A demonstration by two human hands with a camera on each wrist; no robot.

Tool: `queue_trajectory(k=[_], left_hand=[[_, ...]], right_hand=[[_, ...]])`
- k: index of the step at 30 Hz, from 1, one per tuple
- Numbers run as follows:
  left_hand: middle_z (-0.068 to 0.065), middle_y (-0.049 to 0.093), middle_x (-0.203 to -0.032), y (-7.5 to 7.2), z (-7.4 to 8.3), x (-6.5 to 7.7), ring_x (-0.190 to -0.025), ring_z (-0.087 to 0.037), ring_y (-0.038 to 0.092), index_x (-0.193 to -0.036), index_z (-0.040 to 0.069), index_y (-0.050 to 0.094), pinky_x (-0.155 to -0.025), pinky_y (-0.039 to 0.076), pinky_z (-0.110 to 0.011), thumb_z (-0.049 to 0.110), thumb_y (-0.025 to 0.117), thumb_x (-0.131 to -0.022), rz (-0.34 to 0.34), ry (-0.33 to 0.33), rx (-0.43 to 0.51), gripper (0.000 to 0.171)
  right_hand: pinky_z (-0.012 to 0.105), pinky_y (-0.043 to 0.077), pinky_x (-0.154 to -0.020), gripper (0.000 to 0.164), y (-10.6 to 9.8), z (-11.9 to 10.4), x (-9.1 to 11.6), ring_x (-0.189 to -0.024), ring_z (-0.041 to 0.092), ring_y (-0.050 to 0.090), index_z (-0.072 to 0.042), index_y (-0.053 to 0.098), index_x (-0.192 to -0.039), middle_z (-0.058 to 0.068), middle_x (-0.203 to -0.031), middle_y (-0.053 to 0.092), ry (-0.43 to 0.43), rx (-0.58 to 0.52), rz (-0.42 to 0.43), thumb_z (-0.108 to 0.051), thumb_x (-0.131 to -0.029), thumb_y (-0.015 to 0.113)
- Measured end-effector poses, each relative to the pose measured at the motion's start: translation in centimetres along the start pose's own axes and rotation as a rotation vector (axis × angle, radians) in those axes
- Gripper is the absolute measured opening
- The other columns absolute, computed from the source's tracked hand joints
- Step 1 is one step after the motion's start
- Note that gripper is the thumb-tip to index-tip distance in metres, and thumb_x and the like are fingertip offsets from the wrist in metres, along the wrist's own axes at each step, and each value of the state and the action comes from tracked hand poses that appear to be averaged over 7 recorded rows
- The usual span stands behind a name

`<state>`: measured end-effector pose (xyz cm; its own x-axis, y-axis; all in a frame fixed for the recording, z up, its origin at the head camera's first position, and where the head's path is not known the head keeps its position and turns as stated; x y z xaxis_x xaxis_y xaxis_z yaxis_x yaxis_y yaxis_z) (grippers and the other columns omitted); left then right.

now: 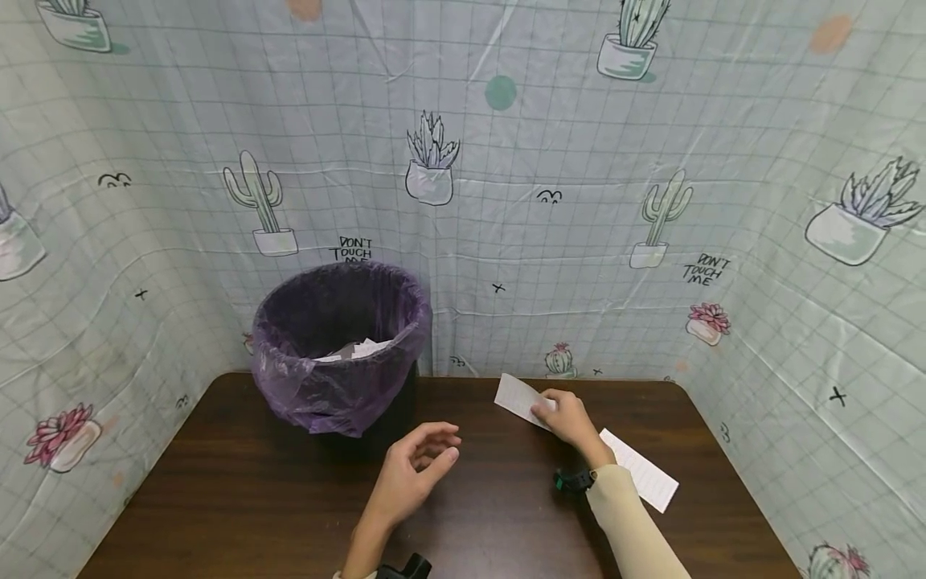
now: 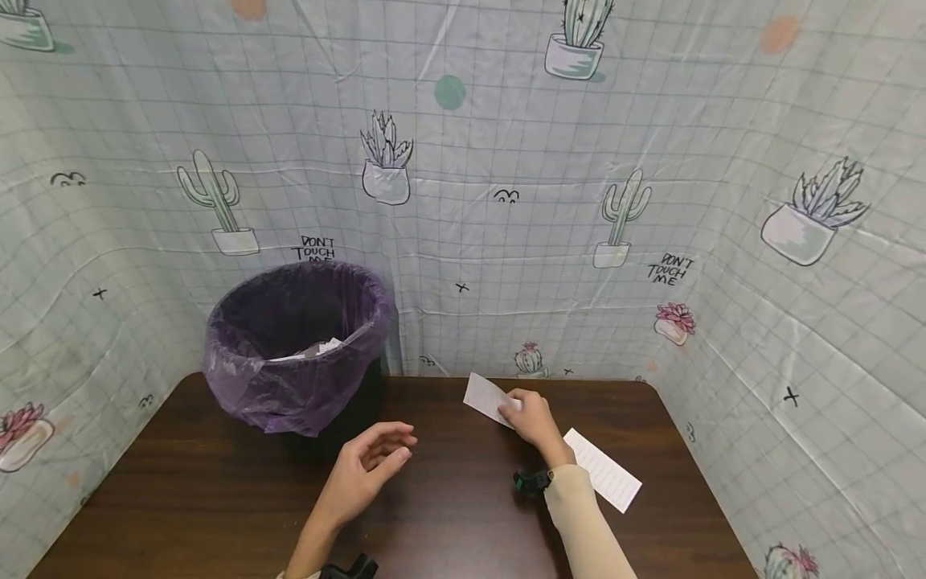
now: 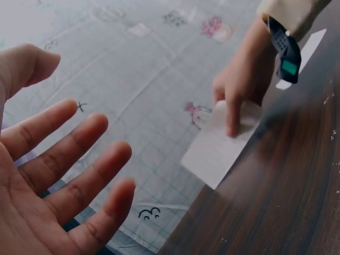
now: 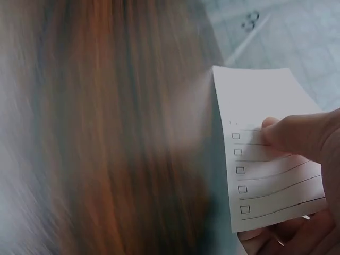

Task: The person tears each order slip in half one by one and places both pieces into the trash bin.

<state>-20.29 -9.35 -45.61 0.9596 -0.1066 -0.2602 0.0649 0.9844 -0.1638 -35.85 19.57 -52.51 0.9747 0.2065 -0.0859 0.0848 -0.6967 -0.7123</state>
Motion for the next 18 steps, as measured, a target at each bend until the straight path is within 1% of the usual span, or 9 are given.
queue_trajectory(k=[2,5,9,12,18], left_hand=[[-0.008,0.076,-0.11,-0.1,-0.1,0.0,-0.097,-0.01,0.071,-0.122,0.017,0.07,-0.077,0.058,-0.028,0.015,0.072,-0.096,0.004,-0.004,-0.007,0.026],[-0.006,0.076,-0.109,-0.1,-0.1,-0.1,-0.096,-0.009,0.071,-0.121,0.017,0.07,-0.076,0.058,-0.028,0.015,0.073,-0.096,0.005,-0.007,-0.015,0.025],[-0.003,0.076,-0.107,-0.2,-0.1,-0.1,-0.095,-0.009,0.071,-0.119,0.018,0.071,-0.074,0.057,-0.027,0.015,0.074,-0.095,0.015,-0.014,-0.028,0.024],[-0.003,0.076,-0.105,-0.2,-0.2,-0.1,-0.093,-0.008,0.071,-0.118,0.017,0.071,-0.073,0.057,-0.027,0.015,0.074,-0.095,0.022,-0.014,-0.032,0.023],[-0.008,0.076,-0.104,-0.3,-0.3,0.0,-0.091,-0.007,0.071,-0.117,0.013,0.072,-0.072,0.057,-0.027,0.013,0.073,-0.095,0.029,-0.005,-0.027,0.022]], right_hand=[[0.047,0.055,-0.085,0.018,0.5,-0.6,0.4,-0.092,0.027,0.068,0.001,0.074,-0.107,0.017,-0.105,0.075,-0.009,-0.014,-0.001,-0.013,-0.096,0.07],[0.043,0.055,-0.084,0.015,1.1,-1.5,1.1,-0.09,0.023,0.068,-0.001,0.077,-0.104,0.013,-0.101,0.077,-0.018,-0.044,-0.004,-0.012,-0.095,0.07],[0.033,0.053,-0.076,0.011,1.9,-2.9,2.1,-0.08,0.015,0.063,-0.004,0.078,-0.097,0.009,-0.094,0.077,-0.027,-0.09,-0.016,-0.013,-0.091,0.077],[0.029,0.051,-0.069,0.011,2.6,-4.0,3.0,-0.076,0.012,0.061,-0.005,0.077,-0.094,0.008,-0.091,0.076,-0.027,-0.132,-0.018,-0.014,-0.089,0.08],[0.024,0.05,-0.067,0.007,4.1,-5.7,4.8,-0.074,0.008,0.059,-0.008,0.077,-0.094,0.005,-0.09,0.075,-0.041,-0.196,-0.037,-0.015,-0.092,0.076]])
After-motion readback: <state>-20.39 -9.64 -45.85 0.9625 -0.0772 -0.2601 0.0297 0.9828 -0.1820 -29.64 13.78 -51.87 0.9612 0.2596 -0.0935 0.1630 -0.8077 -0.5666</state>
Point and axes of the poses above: each hand's wrist, its own x-axis away from the middle knuckle, its own y-axis out of the palm, z = x × y, the point moved 2 cm from there along -x, towards the middle knuckle
